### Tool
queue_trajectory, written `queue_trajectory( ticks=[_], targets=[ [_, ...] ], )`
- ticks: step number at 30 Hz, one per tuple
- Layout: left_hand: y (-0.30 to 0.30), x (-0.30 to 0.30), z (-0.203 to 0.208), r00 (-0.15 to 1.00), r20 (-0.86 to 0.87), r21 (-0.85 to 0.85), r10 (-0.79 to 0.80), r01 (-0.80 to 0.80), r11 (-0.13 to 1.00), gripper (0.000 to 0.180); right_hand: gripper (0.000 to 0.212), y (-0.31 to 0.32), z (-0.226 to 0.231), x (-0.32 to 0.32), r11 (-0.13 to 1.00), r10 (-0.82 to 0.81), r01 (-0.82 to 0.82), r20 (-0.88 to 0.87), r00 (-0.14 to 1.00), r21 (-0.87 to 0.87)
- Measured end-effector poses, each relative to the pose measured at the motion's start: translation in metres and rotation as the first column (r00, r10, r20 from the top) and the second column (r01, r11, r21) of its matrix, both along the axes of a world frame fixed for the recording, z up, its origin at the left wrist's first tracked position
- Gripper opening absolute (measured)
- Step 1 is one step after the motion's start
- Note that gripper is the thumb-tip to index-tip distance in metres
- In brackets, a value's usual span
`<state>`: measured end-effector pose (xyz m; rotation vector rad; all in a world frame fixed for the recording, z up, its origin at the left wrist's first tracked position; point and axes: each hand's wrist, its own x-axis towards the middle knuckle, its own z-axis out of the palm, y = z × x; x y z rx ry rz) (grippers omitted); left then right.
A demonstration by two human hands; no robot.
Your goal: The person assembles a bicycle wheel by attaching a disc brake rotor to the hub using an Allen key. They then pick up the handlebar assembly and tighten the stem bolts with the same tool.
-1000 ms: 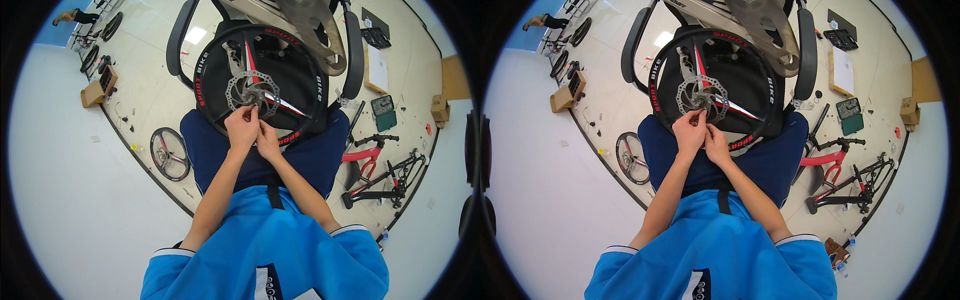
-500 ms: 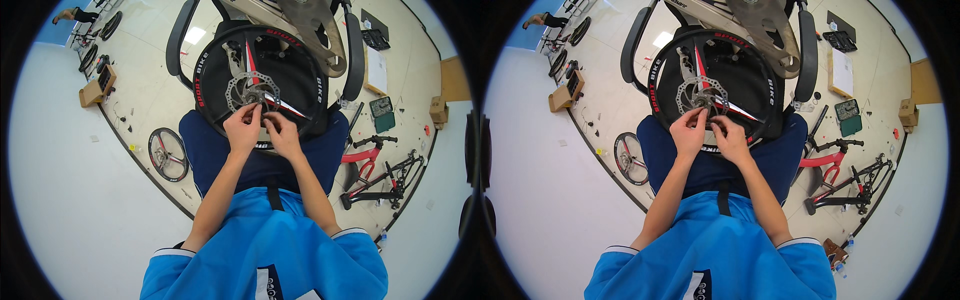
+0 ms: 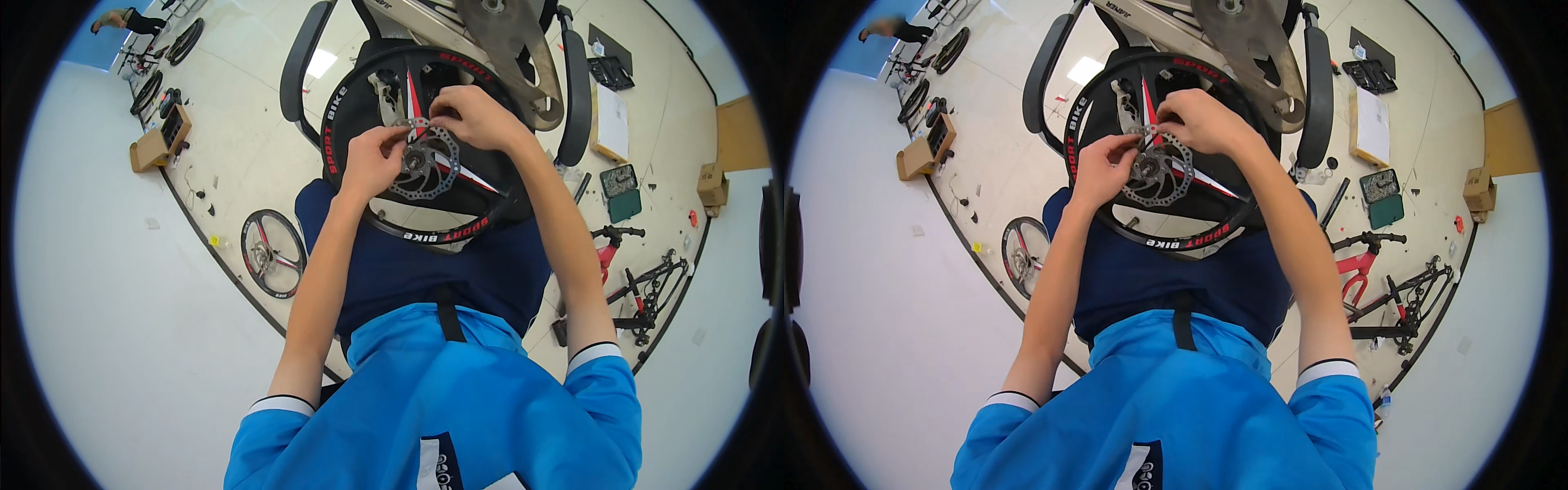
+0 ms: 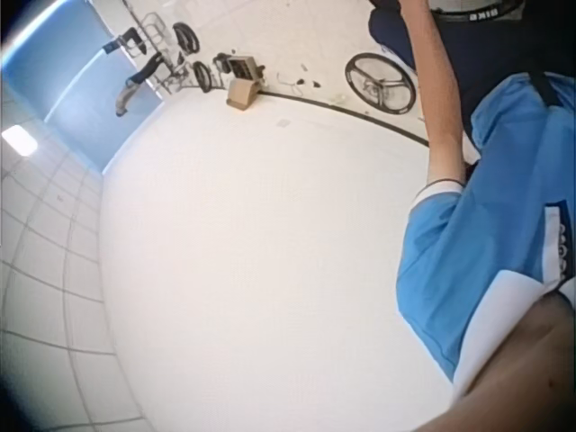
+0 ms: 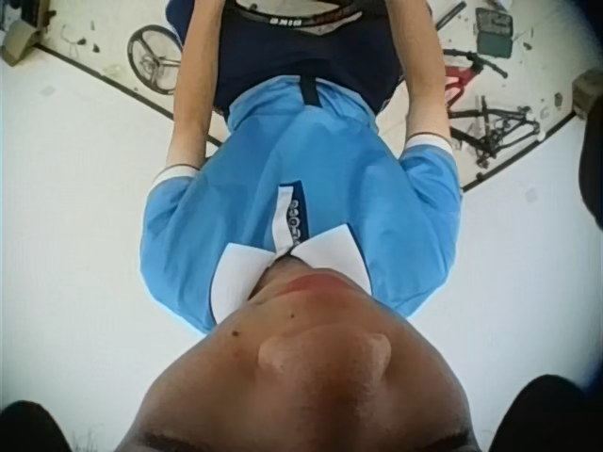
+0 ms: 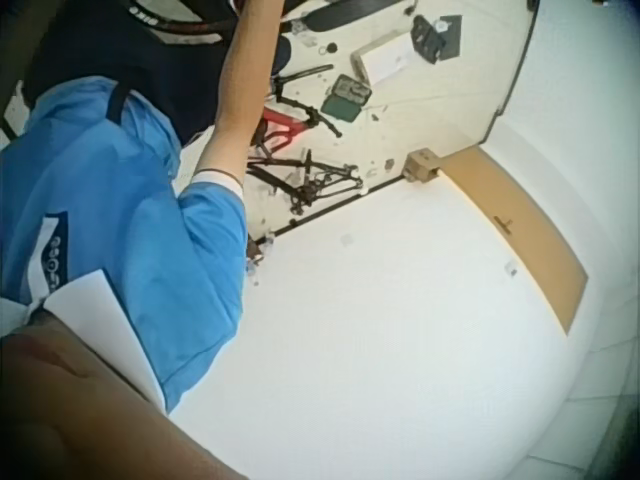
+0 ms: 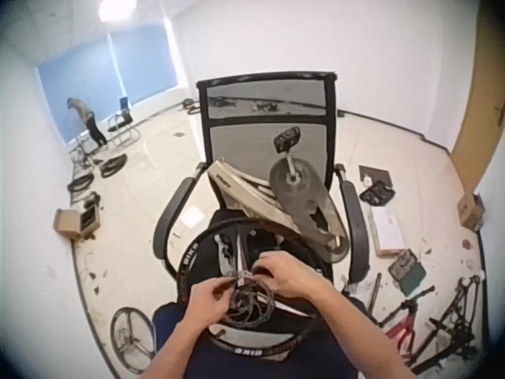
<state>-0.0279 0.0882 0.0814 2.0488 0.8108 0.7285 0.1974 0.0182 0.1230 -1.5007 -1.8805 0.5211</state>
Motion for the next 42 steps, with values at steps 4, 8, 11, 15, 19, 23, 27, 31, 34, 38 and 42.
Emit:
queue_trajectory(
  ticks=[4, 8, 11, 15, 19, 23, 27, 31, 34, 38, 42],
  targets=[
    [0.003, -0.002, 0.007, 0.989, -0.063, 0.076, -0.130, 0.135, 0.988, 0.017, 0.023, 0.035, 0.009, 0.011, 0.958, 0.156, -0.130, 0.084, 0.984, -0.257],
    [-0.001, -0.006, -0.002, 0.994, -0.053, 0.158, -0.094, 0.101, 0.982, 0.014, 0.026, 0.056, 0.008, 0.005, 0.911, 0.243, -0.183, 0.121, 0.962, -0.371],
    [-0.004, -0.008, -0.007, 0.998, -0.021, 0.187, -0.060, 0.063, 0.980, 0.012, 0.028, 0.068, 0.013, -0.001, 0.891, 0.289, -0.196, 0.181, 0.940, -0.409],
    [-0.008, -0.010, -0.013, 0.999, 0.014, 0.184, -0.034, 0.031, 0.982, 0.012, 0.028, 0.079, 0.018, -0.009, 0.864, 0.317, -0.181, 0.226, 0.921, -0.470],
    [-0.009, -0.010, -0.018, 0.998, 0.058, 0.126, -0.015, 0.007, 0.992, 0.012, 0.029, 0.086, 0.019, -0.012, 0.854, 0.327, -0.156, 0.278, 0.903, -0.496],
    [-0.012, -0.008, -0.016, 0.999, 0.031, 0.117, -0.015, 0.011, 0.993, 0.012, 0.027, 0.093, 0.022, -0.014, 0.829, 0.361, -0.156, 0.301, 0.883, -0.538],
    [-0.012, -0.004, -0.018, 0.999, 0.027, 0.073, 0.022, -0.024, 0.997, 0.013, 0.024, 0.101, 0.031, -0.023, 0.808, 0.409, -0.176, 0.320, 0.855, -0.562],
    [-0.017, -0.004, -0.018, 0.995, 0.007, -0.031, 0.097, -0.096, 0.995, 0.015, 0.024, 0.106, 0.041, -0.048, 0.811, 0.423, -0.133, 0.413, 0.807, -0.570],
    [-0.019, 0.000, -0.012, 0.982, -0.074, -0.139, 0.174, -0.183, 0.973, 0.020, 0.025, 0.102, 0.048, -0.058, 0.825, 0.373, -0.053, 0.472, 0.799, -0.563],
    [-0.016, 0.009, -0.011, 0.995, -0.060, 0.009, 0.081, -0.080, 0.997, 0.018, 0.025, 0.095, 0.033, -0.020, 0.808, 0.394, -0.106, 0.397, 0.829, -0.580],
    [-0.013, 0.012, -0.009, 0.993, -0.100, 0.020, 0.066, -0.064, 0.998, 0.016, 0.025, 0.069, 0.004, 0.015, 0.879, 0.258, -0.144, 0.199, 0.946, -0.455]
  ],
)
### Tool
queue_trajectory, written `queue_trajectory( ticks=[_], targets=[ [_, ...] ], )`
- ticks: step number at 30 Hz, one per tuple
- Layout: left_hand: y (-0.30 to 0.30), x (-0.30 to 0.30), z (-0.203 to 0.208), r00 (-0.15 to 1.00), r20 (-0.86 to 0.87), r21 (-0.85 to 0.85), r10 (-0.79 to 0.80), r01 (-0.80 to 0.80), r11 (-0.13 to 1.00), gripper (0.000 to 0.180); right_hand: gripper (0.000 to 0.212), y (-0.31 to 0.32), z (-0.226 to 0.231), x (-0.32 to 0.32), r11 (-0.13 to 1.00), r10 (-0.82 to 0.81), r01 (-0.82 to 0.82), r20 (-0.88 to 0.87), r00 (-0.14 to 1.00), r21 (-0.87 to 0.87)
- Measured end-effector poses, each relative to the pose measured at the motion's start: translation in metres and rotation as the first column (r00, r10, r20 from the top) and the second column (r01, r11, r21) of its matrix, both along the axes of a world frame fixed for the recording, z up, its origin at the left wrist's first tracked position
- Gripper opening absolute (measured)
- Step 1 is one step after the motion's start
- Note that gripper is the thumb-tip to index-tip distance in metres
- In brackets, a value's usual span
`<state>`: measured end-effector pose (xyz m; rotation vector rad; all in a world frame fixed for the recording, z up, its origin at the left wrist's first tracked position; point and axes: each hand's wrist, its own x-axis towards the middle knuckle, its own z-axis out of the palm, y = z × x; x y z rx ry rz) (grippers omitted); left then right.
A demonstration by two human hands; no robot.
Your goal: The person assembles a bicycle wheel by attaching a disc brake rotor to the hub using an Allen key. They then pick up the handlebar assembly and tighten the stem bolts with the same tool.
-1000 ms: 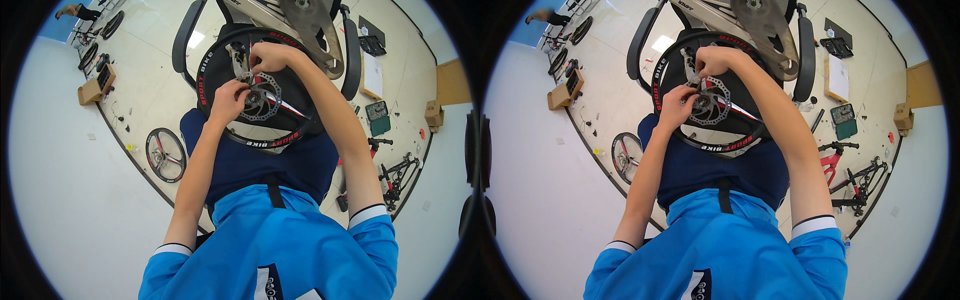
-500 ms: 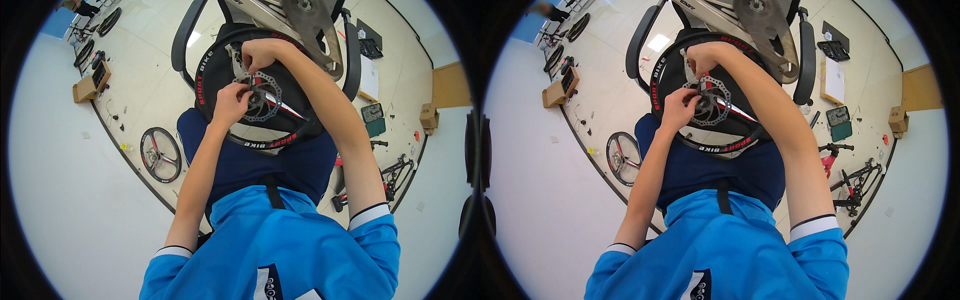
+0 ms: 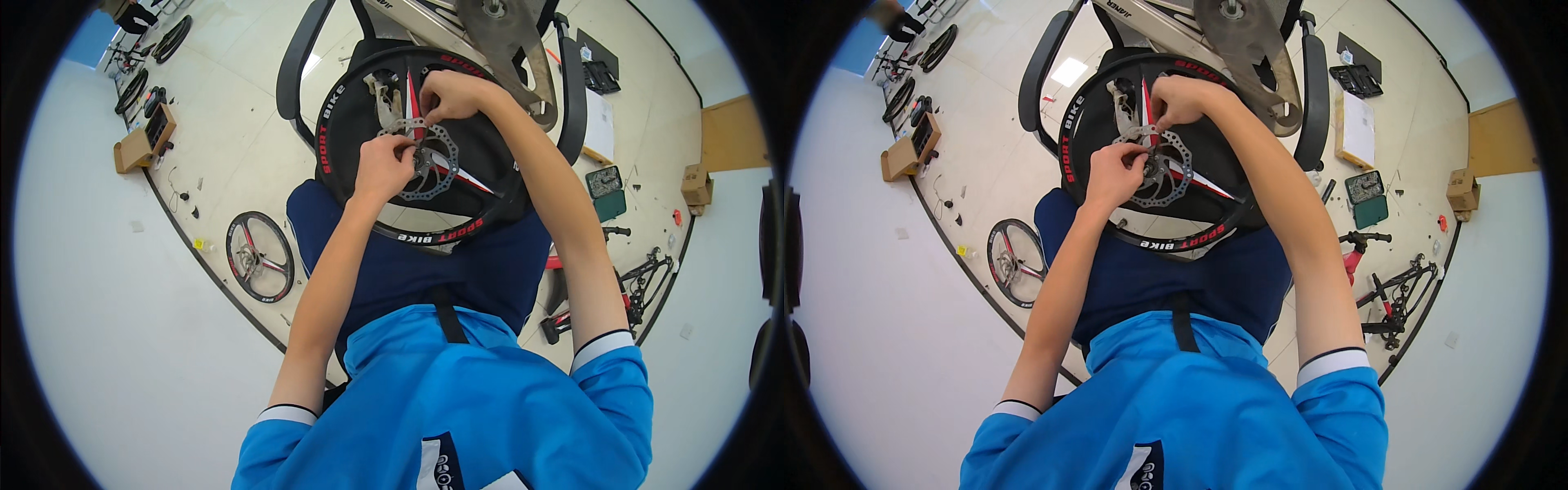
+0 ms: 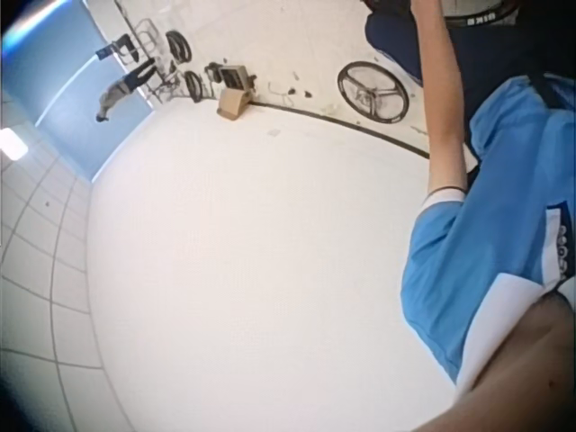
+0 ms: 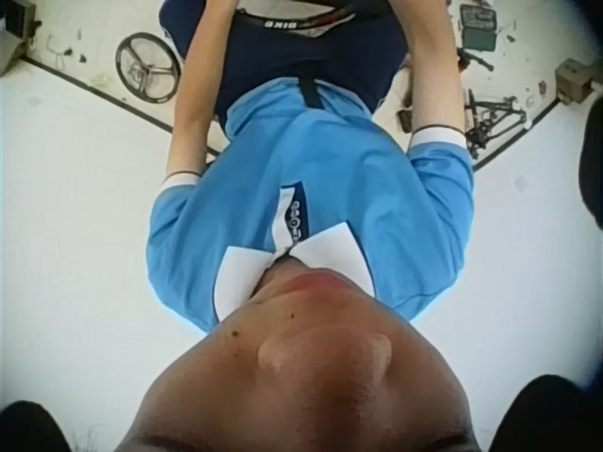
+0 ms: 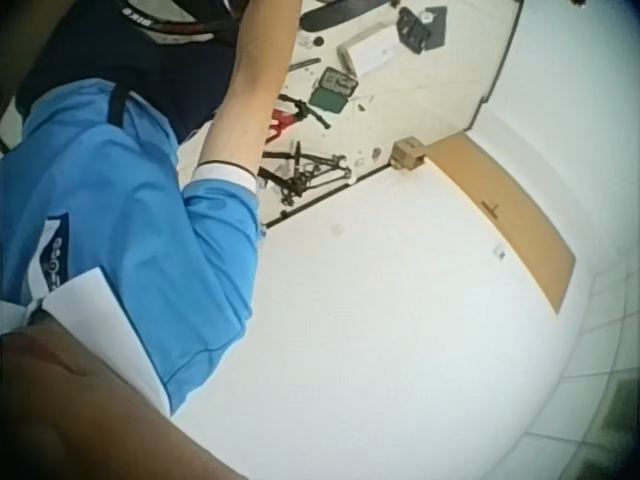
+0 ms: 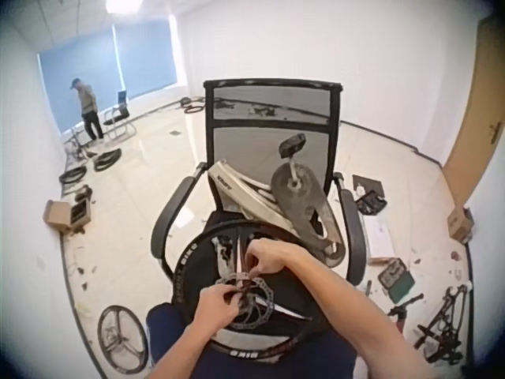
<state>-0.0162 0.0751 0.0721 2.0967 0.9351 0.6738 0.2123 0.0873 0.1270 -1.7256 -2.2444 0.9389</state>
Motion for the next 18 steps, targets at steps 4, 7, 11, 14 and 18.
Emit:
queue_trajectory(
  ticks=[4, 7, 11, 14, 18],
  targets=[
    [0.003, -0.007, 0.002, 0.998, 0.029, -0.021, -0.047, 0.048, 0.999, 0.016, 0.024, -0.019, -0.008, 0.004, 0.995, -0.065, 0.072, -0.100, 0.993, 0.069],
    [0.006, -0.012, 0.000, 0.996, 0.046, -0.020, -0.078, 0.079, 0.997, 0.018, 0.025, -0.020, -0.003, 0.000, 0.993, -0.114, 0.119, -0.217, 0.970, 0.013],
    [0.007, -0.014, 0.006, 0.997, 0.047, -0.041, -0.058, 0.060, 0.997, 0.021, 0.025, -0.008, 0.003, -0.020, 0.976, -0.219, 0.190, -0.427, 0.877, -0.111],
    [0.015, -0.018, 0.001, 0.999, 0.041, -0.068, -0.028, 0.030, 0.997, 0.019, 0.024, 0.001, 0.002, -0.031, 0.972, -0.234, 0.198, -0.469, 0.852, -0.126],
    [0.013, -0.023, 0.002, 1.000, 0.010, -0.006, -0.027, 0.027, 1.000, 0.018, 0.022, 0.009, -0.003, -0.038, 0.978, -0.208, 0.187, -0.447, 0.870, -0.093]
  ],
)
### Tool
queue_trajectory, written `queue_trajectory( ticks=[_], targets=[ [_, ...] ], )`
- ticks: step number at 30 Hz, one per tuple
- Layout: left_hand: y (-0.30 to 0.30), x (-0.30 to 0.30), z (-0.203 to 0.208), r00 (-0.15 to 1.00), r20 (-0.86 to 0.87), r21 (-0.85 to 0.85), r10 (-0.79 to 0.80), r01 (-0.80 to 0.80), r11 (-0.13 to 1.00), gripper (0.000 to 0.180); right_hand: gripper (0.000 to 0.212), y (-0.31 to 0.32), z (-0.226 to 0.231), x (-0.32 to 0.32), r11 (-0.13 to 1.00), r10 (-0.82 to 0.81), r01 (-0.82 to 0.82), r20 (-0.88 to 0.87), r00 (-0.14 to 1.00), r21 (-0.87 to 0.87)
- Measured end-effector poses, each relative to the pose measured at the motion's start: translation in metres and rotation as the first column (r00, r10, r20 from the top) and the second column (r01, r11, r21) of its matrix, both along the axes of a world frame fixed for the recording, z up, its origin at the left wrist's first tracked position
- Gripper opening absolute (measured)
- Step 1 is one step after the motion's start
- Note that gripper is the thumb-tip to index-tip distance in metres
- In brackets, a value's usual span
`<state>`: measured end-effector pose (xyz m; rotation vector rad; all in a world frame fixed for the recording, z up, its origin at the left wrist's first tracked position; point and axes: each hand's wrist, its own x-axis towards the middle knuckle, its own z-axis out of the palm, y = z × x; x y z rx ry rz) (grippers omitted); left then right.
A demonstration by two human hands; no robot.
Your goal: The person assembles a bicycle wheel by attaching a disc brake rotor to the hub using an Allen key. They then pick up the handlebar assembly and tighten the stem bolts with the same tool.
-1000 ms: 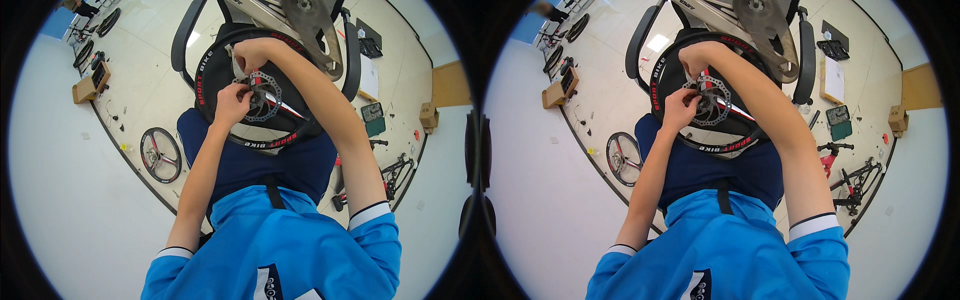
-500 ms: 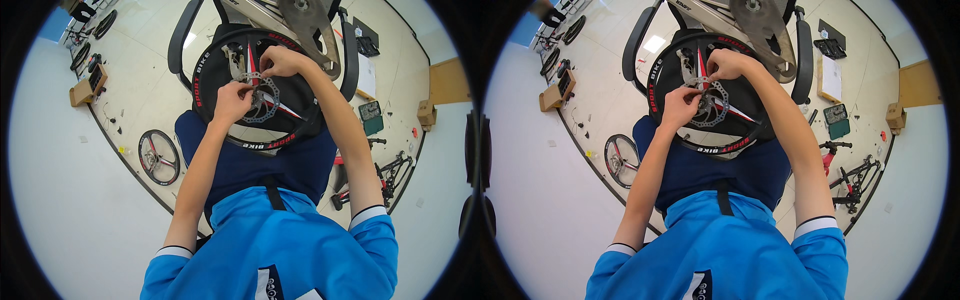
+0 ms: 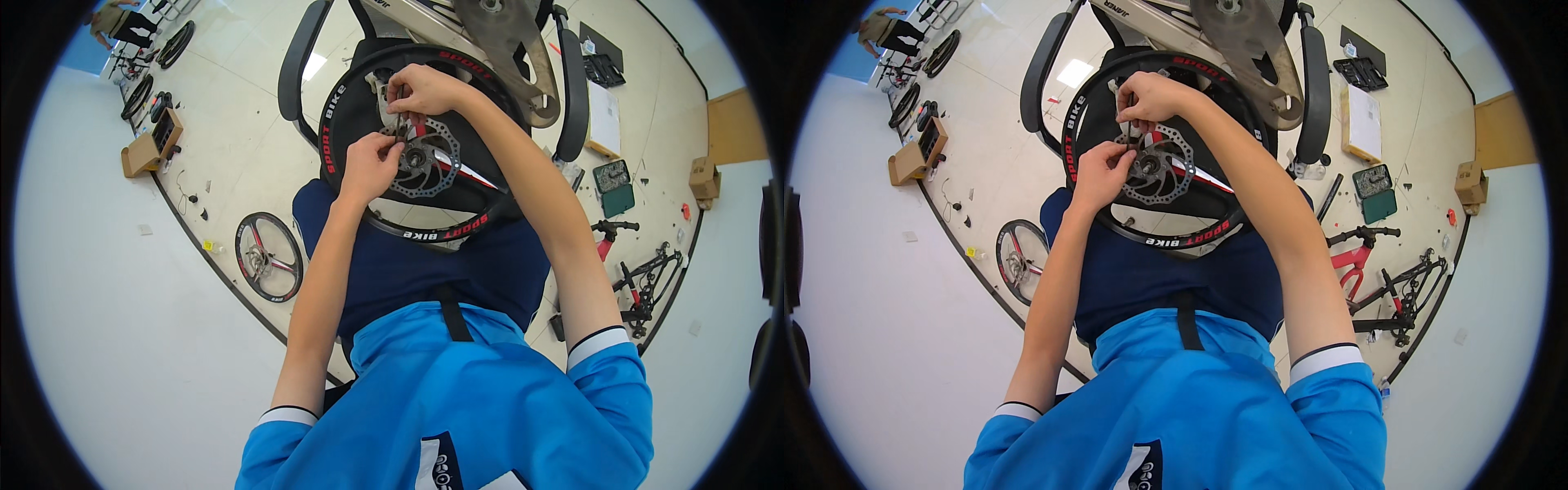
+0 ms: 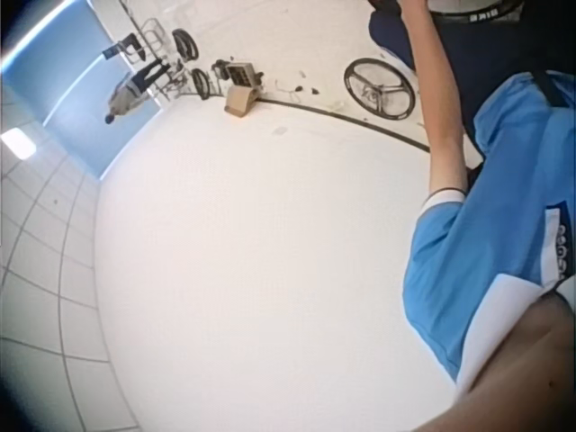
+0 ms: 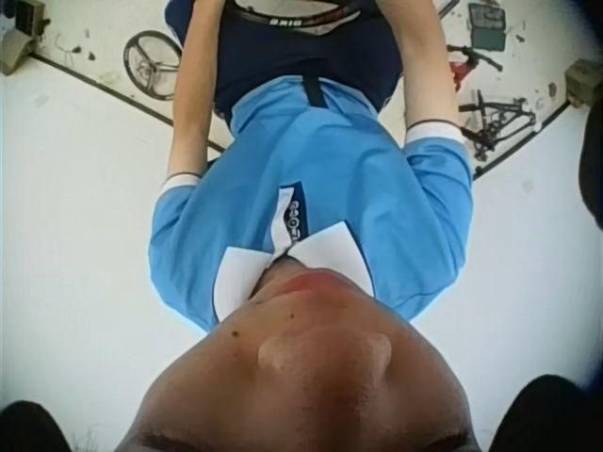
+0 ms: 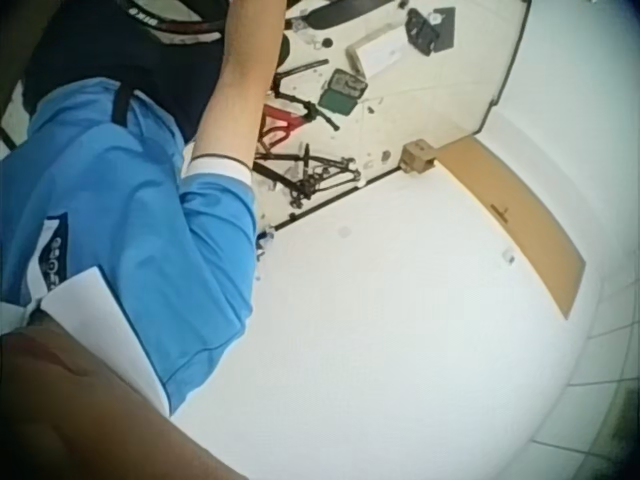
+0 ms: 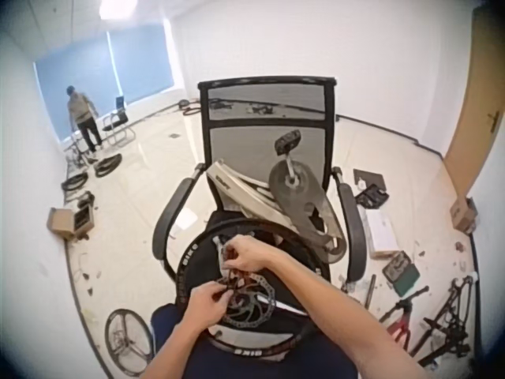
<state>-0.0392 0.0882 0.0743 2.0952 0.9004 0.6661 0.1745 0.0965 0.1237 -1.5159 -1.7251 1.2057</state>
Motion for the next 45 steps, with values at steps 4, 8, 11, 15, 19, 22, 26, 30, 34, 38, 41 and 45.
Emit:
queue_trajectory(
  ticks=[4, 8, 11, 15, 19, 22, 26, 30, 34, 38, 41, 45],
  targets=[
    [-0.005, 0.005, 0.010, 0.989, -0.149, 0.071, -0.001, 0.011, 0.997, 0.021, 0.019, 0.002, 0.001, -0.005, 1.000, 0.017, -0.016, 0.093, 0.996, -0.017],
    [-0.010, 0.015, 0.025, 0.953, -0.300, 0.037, 0.046, -0.037, 0.999, 0.023, 0.020, 0.001, 0.014, -0.008, 0.998, 0.052, -0.047, 0.194, 0.980, -0.030],
    [-0.013, 0.021, 0.029, 0.960, -0.270, 0.032, 0.077, -0.071, 0.997, 0.023, 0.019, -0.003, 0.030, -0.011, 0.995, 0.077, -0.091, 0.284, 0.956, 0.034],
    [-0.001, 0.017, 0.005, 0.981, -0.137, -0.271, 0.138, -0.171, 0.947, 0.022, 0.021, 0.001, 0.032, -0.018, 0.997, 0.057, -0.073, 0.332, 0.941, 0.036],
    [0.004, 0.012, -0.008, 0.988, -0.094, -0.468, 0.119, -0.150, 0.871, 0.022, 0.023, 0.006, 0.023, -0.022, 0.996, 0.083, -0.089, 0.345, 0.935, 0.003],
    [0.000, 0.014, -0.005, 0.985, -0.128, -0.390, 0.116, -0.158, 0.907, 0.022, 0.021, 0.008, 0.014, -0.021, 0.994, 0.090, -0.107, 0.367, 0.926, 0.025],
    [-0.005, 0.015, -0.002, 0.977, -0.162, -0.304, 0.142, -0.186, 0.934, 0.022, 0.019, 0.005, 0.015, -0.019, 0.996, 0.082, -0.093, 0.315, 0.946, 0.019],
    [-0.009, 0.019, 0.006, 0.969, -0.210, -0.181, 0.128, -0.167, 0.969, 0.022, 0.021, 0.004, 0.014, -0.015, 0.994, 0.080, -0.096, 0.281, 0.956, 0.045],
    [-0.008, 0.022, 0.004, 0.969, -0.195, -0.201, 0.152, -0.191, 0.961, 0.025, 0.025, 0.005, 0.007, -0.017, 0.998, 0.021, -0.035, 0.234, 0.972, 0.056],
    [-0.010, 0.021, 0.004, 0.967, -0.193, -0.191, 0.167, -0.204, 0.960, 0.026, 0.028, 0.007, -0.003, -0.025, 0.990, -0.013, -0.017, 0.213, 0.977, 0.137],
    [-0.011, 0.022, 0.007, 0.961, -0.209, -0.203, 0.180, -0.222, 0.954, 0.027, 0.033, 0.009, -0.008, -0.029, 0.987, 0.025, -0.059, 0.221, 0.975, 0.150],
    [-0.011, 0.024, 0.000, 0.953, -0.190, -0.275, 0.235, -0.282, 0.919, 0.029, 0.040, 0.010, -0.013, -0.032, 0.972, 0.093, -0.142, 0.248, 0.964, 0.187]
  ],
)
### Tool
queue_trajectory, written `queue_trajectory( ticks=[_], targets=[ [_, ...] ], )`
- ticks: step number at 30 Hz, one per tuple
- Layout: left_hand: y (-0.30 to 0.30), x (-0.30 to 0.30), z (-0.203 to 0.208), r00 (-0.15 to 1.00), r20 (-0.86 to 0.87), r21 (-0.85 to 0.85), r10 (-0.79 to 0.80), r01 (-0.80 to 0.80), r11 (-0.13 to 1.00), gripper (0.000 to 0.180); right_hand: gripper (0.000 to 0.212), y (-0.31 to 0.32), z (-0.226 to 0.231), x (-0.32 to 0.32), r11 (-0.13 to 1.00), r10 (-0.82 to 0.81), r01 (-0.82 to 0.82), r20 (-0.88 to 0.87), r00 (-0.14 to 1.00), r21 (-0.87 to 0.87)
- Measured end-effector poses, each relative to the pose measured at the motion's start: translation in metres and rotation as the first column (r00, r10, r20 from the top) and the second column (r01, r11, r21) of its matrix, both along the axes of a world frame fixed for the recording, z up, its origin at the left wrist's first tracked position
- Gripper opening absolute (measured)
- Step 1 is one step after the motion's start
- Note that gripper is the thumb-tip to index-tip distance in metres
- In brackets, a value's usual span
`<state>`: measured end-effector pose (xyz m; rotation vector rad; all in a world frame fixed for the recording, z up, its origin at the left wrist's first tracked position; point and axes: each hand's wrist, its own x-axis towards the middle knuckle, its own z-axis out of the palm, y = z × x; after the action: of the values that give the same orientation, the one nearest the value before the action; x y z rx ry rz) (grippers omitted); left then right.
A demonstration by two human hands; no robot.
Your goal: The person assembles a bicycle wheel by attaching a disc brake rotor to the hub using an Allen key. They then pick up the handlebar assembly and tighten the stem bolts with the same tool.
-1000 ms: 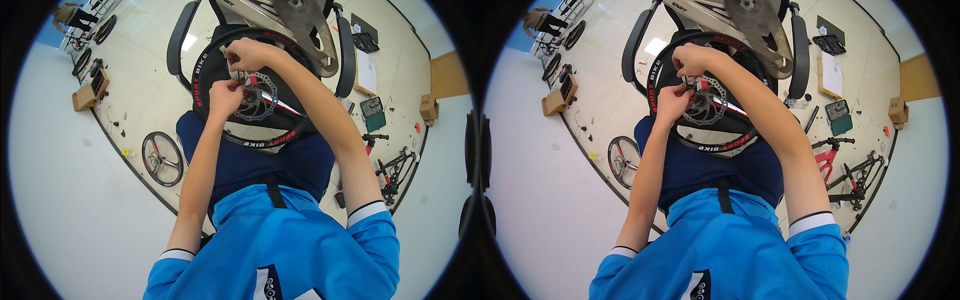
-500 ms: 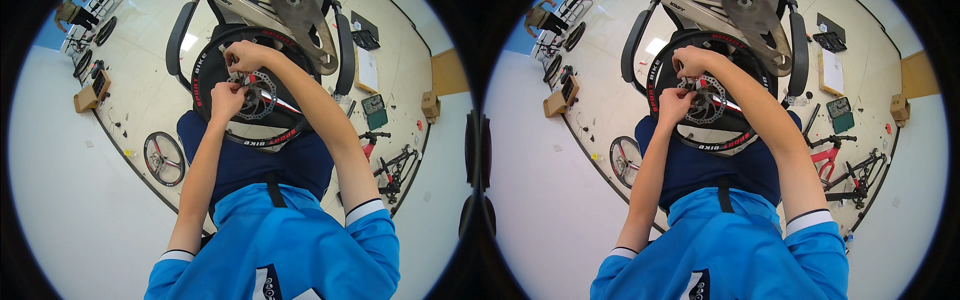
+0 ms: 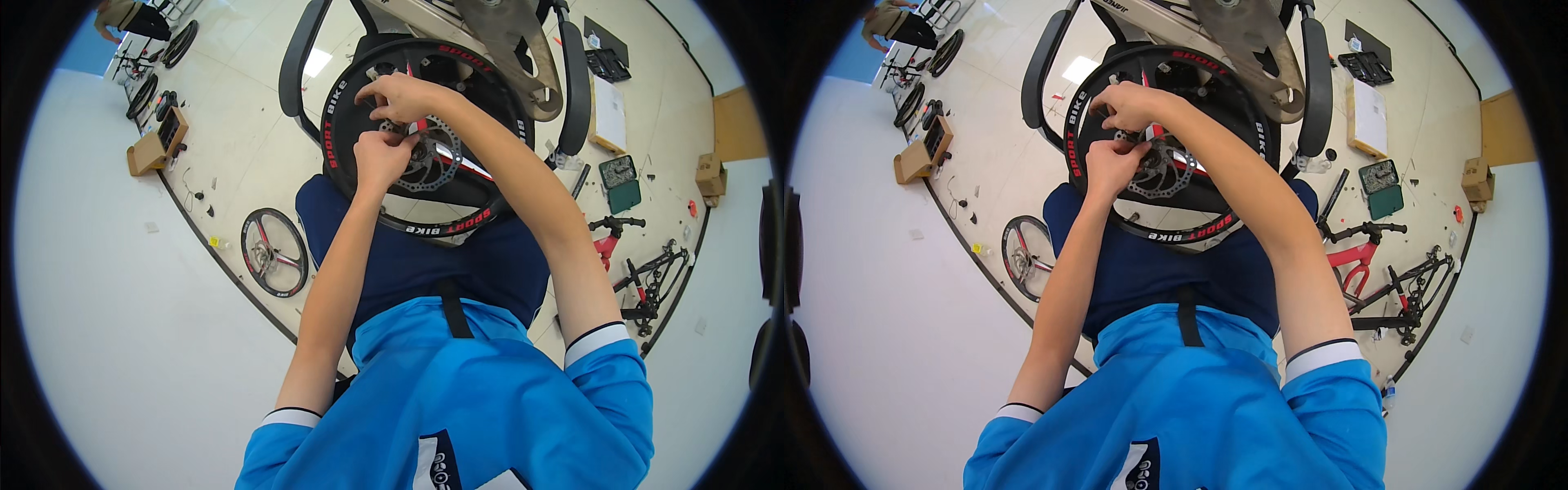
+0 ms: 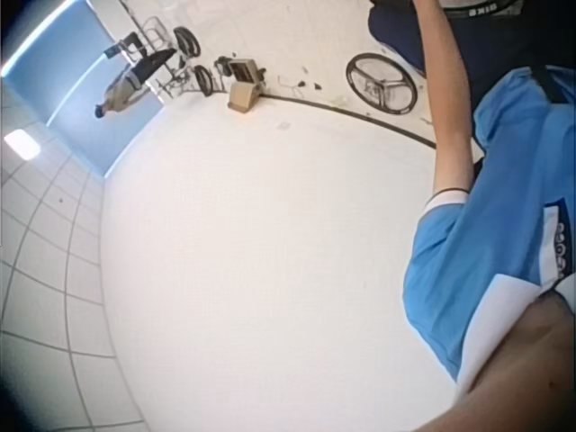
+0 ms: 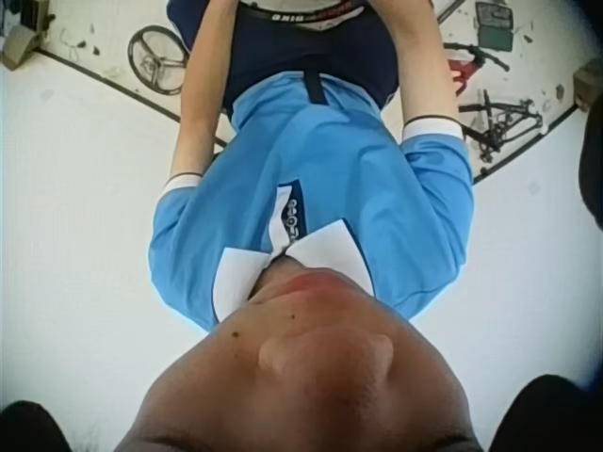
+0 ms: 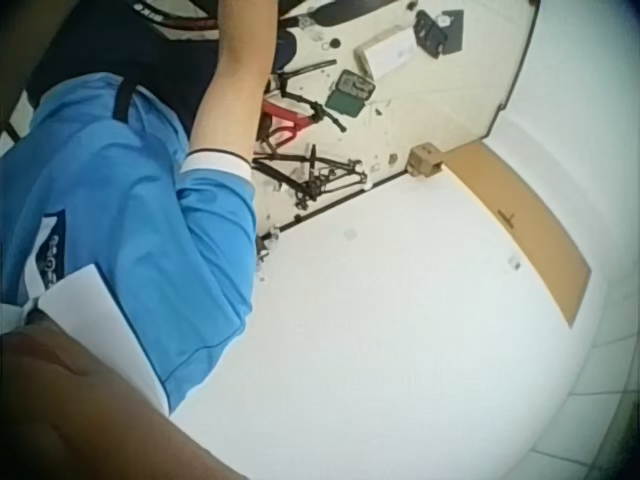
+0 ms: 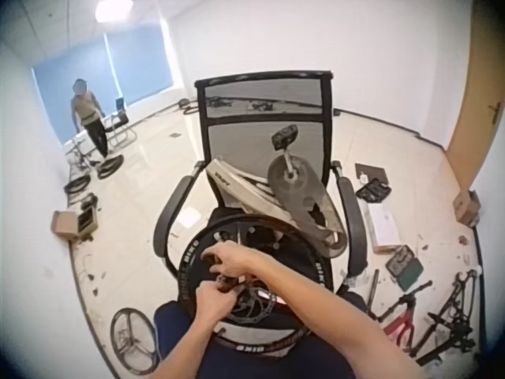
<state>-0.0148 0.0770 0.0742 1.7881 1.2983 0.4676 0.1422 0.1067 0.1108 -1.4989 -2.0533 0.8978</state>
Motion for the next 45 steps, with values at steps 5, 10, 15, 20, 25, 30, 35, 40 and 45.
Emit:
queue_trajectory(
  ticks=[5, 10, 15, 20, 25, 30, 35, 40, 45],
  targets=[
    [0.003, -0.003, -0.004, 0.996, 0.048, -0.163, 0.074, -0.065, 0.984, 0.030, 0.039, 0.000, -0.008, 0.001, 0.997, -0.074, 0.074, -0.025, 0.997, 0.012],
    [0.005, -0.004, -0.008, 1.000, 0.018, -0.093, 0.015, -0.014, 0.996, 0.027, 0.036, -0.004, -0.017, 0.012, 0.982, -0.142, 0.147, -0.044, 0.989, 0.116],
    [0.002, -0.001, 0.018, 0.989, -0.097, 0.088, -0.109, 0.118, 0.989, 0.024, 0.033, -0.032, -0.011, 0.040, 0.934, -0.259, 0.258, -0.028, 0.965, 0.249],
    [0.012, 0.000, 0.024, 0.940, -0.164, 0.192, -0.298, 0.327, 0.925, 0.021, 0.027, -0.092, -0.015, 0.067, 0.896, -0.336, 0.287, 0.095, 0.937, 0.338],
    [0.023, 0.003, 0.036, 0.823, -0.303, 0.150, -0.480, 0.539, 0.829, 0.019, 0.017, -0.150, -0.040, 0.044, 0.756, -0.497, 0.389, 0.074, 0.865, 0.526],
    [0.026, 0.003, 0.035, 0.788, -0.316, 0.147, -0.529, 0.591, 0.793, 0.018, 0.017, -0.156, -0.052, 0.019, 0.644, -0.611, 0.504, -0.009, 0.792, 0.576],
    [0.027, 0.005, 0.027, 0.768, -0.323, 0.175, -0.553, 0.622, 0.763, 0.023, 0.017, -0.167, -0.073, 0.006, 0.582, -0.688, 0.564, -0.015, 0.725, 0.585],
    [0.021, 0.010, 0.026, 0.796, -0.222, 0.298, -0.563, 0.605, 0.738, 0.020, 0.016, -0.185, -0.078, 0.004, 0.580, -0.699, 0.665, -0.131, 0.703, 0.470],
    [0.016, 0.003, 0.024, 0.813, -0.246, 0.473, -0.528, 0.576, 0.667, 0.016, 0.017, -0.173, -0.041, 0.015, 0.617, -0.623, 0.625, -0.187, 0.759, 0.478]
  ],
)
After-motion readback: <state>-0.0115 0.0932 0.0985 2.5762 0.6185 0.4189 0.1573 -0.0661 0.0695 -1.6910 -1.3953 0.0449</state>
